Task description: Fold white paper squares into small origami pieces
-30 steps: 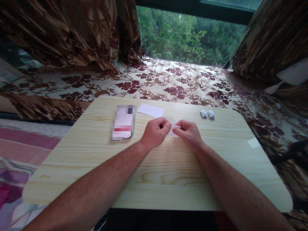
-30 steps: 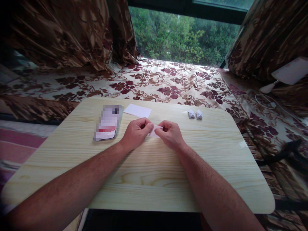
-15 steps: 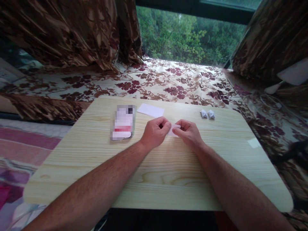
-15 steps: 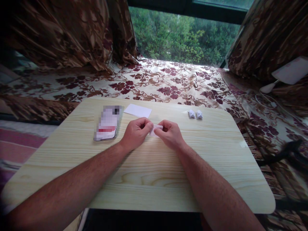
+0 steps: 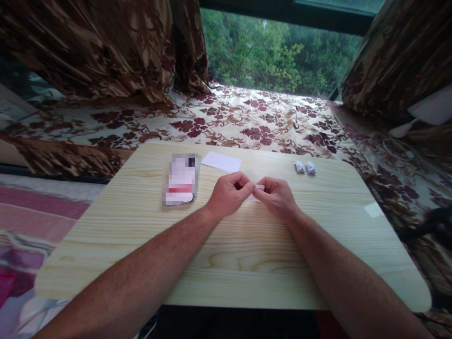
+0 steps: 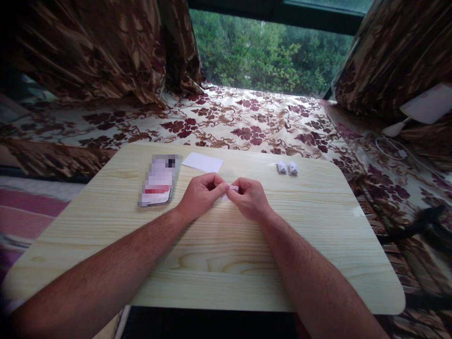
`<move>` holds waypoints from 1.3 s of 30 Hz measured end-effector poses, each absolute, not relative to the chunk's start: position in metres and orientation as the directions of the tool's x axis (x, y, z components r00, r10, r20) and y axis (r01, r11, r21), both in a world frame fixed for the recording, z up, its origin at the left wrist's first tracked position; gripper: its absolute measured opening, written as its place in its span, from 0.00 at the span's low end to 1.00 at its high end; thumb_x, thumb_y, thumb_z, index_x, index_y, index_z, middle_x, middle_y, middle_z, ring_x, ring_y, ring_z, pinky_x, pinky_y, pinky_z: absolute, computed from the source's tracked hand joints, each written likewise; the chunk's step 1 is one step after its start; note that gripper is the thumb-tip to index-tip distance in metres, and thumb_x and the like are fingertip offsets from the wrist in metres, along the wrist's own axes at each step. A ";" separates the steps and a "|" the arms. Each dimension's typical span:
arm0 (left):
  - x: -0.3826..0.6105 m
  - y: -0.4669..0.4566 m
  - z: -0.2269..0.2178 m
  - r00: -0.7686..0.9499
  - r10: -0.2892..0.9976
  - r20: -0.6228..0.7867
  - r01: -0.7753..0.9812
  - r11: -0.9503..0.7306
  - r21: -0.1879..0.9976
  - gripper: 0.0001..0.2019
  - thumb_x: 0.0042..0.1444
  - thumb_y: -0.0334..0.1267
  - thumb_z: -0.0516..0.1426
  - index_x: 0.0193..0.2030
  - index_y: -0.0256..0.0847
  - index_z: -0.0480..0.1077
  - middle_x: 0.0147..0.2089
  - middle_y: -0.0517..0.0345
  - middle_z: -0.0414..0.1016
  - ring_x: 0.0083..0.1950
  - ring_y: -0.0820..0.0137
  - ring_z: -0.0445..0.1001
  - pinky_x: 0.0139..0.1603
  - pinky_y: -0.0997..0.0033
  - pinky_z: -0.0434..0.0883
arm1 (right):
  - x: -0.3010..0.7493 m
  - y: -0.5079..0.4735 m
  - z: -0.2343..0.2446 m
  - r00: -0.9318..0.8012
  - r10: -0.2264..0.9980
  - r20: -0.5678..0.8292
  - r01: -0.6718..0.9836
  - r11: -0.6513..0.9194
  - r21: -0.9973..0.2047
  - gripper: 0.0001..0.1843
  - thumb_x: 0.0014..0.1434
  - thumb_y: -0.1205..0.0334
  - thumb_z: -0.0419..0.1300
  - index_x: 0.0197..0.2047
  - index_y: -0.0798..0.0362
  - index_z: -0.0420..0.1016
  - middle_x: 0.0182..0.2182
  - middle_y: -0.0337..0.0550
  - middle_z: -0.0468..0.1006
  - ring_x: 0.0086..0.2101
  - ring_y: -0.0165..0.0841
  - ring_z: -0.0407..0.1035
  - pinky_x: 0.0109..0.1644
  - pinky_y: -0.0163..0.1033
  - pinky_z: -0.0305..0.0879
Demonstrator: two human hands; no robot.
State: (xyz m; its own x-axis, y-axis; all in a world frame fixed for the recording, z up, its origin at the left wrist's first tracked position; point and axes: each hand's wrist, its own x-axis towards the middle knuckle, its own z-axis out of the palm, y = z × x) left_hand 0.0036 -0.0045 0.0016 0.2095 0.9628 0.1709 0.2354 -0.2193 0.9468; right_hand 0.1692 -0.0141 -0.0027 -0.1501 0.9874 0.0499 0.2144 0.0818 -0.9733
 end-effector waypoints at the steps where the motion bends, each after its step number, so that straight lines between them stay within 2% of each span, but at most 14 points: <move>1: 0.004 -0.004 0.001 0.202 0.965 0.167 0.230 -0.213 0.950 0.11 0.54 0.42 0.60 0.28 0.36 0.72 0.25 0.61 0.69 0.27 0.75 0.64 0.27 0.75 0.61 | 0.169 -0.014 -0.003 -0.152 0.987 0.050 0.210 0.082 -0.974 0.10 0.52 0.60 0.63 0.25 0.55 0.69 0.19 0.33 0.64 0.21 0.24 0.54 0.23 0.33 0.45; 9: 0.002 0.000 0.006 0.084 0.986 0.145 0.157 -0.157 0.975 0.10 0.53 0.41 0.61 0.27 0.37 0.71 0.22 0.64 0.67 0.24 0.77 0.60 0.26 0.75 0.59 | 0.168 -0.013 -0.001 -0.190 0.981 0.046 0.115 0.069 -0.991 0.09 0.50 0.61 0.65 0.26 0.53 0.68 0.20 0.32 0.68 0.20 0.24 0.58 0.23 0.33 0.48; 13: 0.001 0.001 0.007 0.059 0.991 0.124 0.149 -0.131 0.980 0.10 0.54 0.42 0.61 0.28 0.37 0.72 0.22 0.65 0.67 0.23 0.77 0.60 0.24 0.75 0.58 | 0.170 -0.011 -0.001 -0.134 0.989 0.058 0.070 0.068 -0.995 0.09 0.51 0.61 0.65 0.26 0.53 0.69 0.20 0.35 0.72 0.22 0.27 0.64 0.26 0.34 0.57; 16: 0.001 0.002 0.006 0.089 0.989 0.114 0.124 -0.125 0.984 0.09 0.53 0.42 0.61 0.30 0.37 0.73 0.23 0.64 0.68 0.23 0.77 0.61 0.25 0.74 0.58 | 0.173 -0.009 -0.003 -0.080 0.995 0.054 0.010 0.055 -0.998 0.10 0.52 0.58 0.66 0.28 0.54 0.71 0.20 0.36 0.74 0.22 0.28 0.66 0.27 0.34 0.60; 21: 0.002 0.001 0.004 0.167 0.983 0.071 0.104 -0.089 0.991 0.08 0.51 0.41 0.63 0.31 0.38 0.73 0.22 0.65 0.66 0.22 0.77 0.59 0.24 0.75 0.57 | 0.176 -0.007 -0.005 -0.026 0.996 0.084 -0.054 0.082 -0.995 0.10 0.53 0.58 0.66 0.28 0.54 0.72 0.18 0.34 0.72 0.19 0.25 0.63 0.25 0.33 0.57; 25: 0.003 0.000 0.006 0.216 0.974 0.063 0.097 -0.085 0.992 0.09 0.51 0.42 0.62 0.29 0.37 0.71 0.22 0.66 0.64 0.22 0.78 0.58 0.24 0.75 0.56 | 0.175 -0.008 -0.004 -0.041 0.996 0.076 0.002 0.076 -0.997 0.09 0.51 0.60 0.65 0.26 0.54 0.72 0.17 0.33 0.71 0.19 0.25 0.61 0.24 0.33 0.55; 29: 0.003 0.000 0.007 0.238 0.968 0.080 0.115 -0.110 0.987 0.12 0.50 0.43 0.63 0.26 0.37 0.70 0.23 0.63 0.65 0.25 0.77 0.61 0.27 0.74 0.58 | 0.174 -0.008 -0.004 -0.035 0.996 0.077 0.021 0.078 -0.997 0.10 0.52 0.58 0.66 0.27 0.54 0.72 0.17 0.33 0.70 0.19 0.25 0.61 0.24 0.33 0.56; 34: 0.001 0.003 0.005 0.144 0.988 0.056 0.075 -0.067 0.995 0.12 0.52 0.43 0.62 0.26 0.38 0.69 0.20 0.66 0.61 0.22 0.78 0.57 0.24 0.74 0.54 | 0.173 -0.007 -0.004 0.053 0.989 0.141 -0.058 0.143 -0.988 0.10 0.52 0.57 0.67 0.32 0.53 0.71 0.20 0.33 0.71 0.19 0.25 0.62 0.23 0.33 0.58; 39: 0.001 0.005 -0.001 0.072 0.995 0.062 0.020 -0.063 0.998 0.11 0.52 0.44 0.62 0.27 0.39 0.68 0.18 0.66 0.62 0.21 0.77 0.58 0.23 0.74 0.54 | 0.170 -0.011 0.000 0.090 0.979 0.182 0.031 0.180 -0.983 0.11 0.52 0.57 0.67 0.28 0.53 0.70 0.19 0.33 0.69 0.19 0.25 0.61 0.23 0.33 0.57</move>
State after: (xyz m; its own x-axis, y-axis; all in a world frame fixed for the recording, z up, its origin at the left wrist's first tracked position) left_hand 0.0008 0.0054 -0.0009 0.0721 0.9955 0.0618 0.0198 -0.0634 0.9978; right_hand 0.1696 -0.0106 0.0004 0.0905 0.9791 0.1822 0.0307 0.1801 -0.9832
